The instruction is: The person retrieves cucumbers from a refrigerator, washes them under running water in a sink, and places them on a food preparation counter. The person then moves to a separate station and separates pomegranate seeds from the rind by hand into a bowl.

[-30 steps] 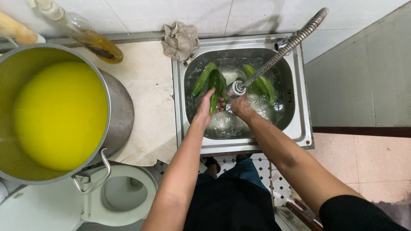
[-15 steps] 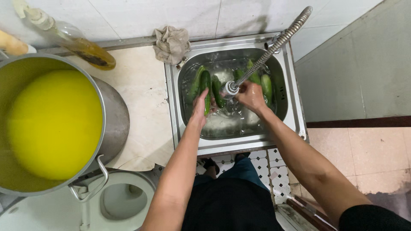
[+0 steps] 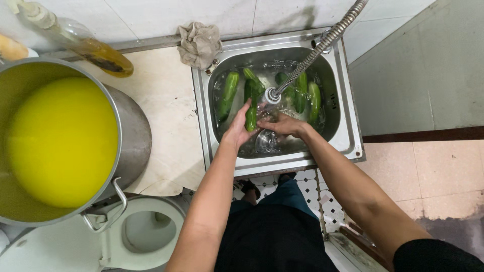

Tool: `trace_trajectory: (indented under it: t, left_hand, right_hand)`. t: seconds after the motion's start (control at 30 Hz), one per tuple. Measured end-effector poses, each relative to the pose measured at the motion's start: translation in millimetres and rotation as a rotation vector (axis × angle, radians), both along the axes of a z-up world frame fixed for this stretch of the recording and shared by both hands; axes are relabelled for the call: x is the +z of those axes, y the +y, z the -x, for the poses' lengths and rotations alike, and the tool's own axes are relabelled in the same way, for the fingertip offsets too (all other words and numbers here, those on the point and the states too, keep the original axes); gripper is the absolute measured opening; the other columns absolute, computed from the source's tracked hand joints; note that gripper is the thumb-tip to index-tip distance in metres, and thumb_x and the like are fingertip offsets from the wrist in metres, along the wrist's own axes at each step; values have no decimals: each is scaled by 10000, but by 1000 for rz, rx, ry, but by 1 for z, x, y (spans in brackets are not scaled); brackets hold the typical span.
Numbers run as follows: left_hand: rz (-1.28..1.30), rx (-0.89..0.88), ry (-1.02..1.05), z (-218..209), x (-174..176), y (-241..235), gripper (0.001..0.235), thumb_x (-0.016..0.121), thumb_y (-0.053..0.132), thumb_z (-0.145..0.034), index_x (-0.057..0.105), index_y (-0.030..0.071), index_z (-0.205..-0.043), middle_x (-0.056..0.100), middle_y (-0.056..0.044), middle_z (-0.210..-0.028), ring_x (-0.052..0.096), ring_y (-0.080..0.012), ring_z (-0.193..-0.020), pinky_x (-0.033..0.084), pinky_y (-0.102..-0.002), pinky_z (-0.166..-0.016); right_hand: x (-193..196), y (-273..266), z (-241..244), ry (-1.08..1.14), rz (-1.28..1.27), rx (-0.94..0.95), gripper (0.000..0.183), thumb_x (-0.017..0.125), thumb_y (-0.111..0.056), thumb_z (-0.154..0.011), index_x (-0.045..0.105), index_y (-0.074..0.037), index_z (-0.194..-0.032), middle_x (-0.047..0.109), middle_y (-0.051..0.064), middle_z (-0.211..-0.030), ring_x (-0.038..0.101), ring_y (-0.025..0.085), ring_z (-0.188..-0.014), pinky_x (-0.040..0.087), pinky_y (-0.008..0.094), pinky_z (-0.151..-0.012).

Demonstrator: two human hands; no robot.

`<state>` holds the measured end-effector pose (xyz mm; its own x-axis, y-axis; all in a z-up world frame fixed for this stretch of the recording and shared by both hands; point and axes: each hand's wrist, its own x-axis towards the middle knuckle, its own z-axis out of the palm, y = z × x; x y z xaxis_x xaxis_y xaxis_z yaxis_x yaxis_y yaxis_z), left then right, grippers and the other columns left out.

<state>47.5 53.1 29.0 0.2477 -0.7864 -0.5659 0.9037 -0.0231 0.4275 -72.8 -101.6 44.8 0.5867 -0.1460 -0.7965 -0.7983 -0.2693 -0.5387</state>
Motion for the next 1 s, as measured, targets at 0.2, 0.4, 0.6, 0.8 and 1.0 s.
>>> trace_trajectory:
  t: [0.2,0.4,0.6,0.8,1.0]
  left_hand:
    - [1,-44,-14,0,14,-2,734,480,606,-986,537,26,-1432,574,-201,-1437,634,-324,-1242,545,-462,-1008]
    - [-25,-33,-48,2,12,-4,713,509,571,-967,491,58,-1462,639,-189,-1317,671,-322,-1179,577,-463,-965]
    - [-131,265,-172,-4,11,-1,639,630,448,-954,428,116,-1461,693,-154,-1150,699,-275,-1028,576,-454,-900]
    - [-202,288,-225,-1,8,3,513,654,373,-936,504,135,-1365,703,-79,-1020,700,-188,-822,561,-357,-697]
    - [-386,251,-346,-5,17,3,450,676,384,-942,602,128,-1304,625,-45,-810,472,-92,-488,354,-262,-399]
  right_hand:
    - [45,10,9,-51,-171,324,964,546,-767,-747,469,-201,-1523,545,183,-1476,627,344,-1257,517,479,-1023]
    - [30,40,12,-68,1,505,1004,483,-820,-809,427,-141,-1546,457,209,-1561,443,345,-1435,352,461,-1186]
    - [-7,69,-14,-155,48,606,1103,542,-811,-847,331,16,-1546,345,278,-1585,357,388,-1467,301,448,-1208]
    - [-9,66,-17,-179,72,625,998,550,-789,-804,564,14,-1396,625,265,-1369,614,387,-1269,474,456,-1094]
    - [27,15,-4,-233,173,279,572,541,-583,-930,736,-122,-1207,766,180,-975,754,280,-846,624,467,-796]
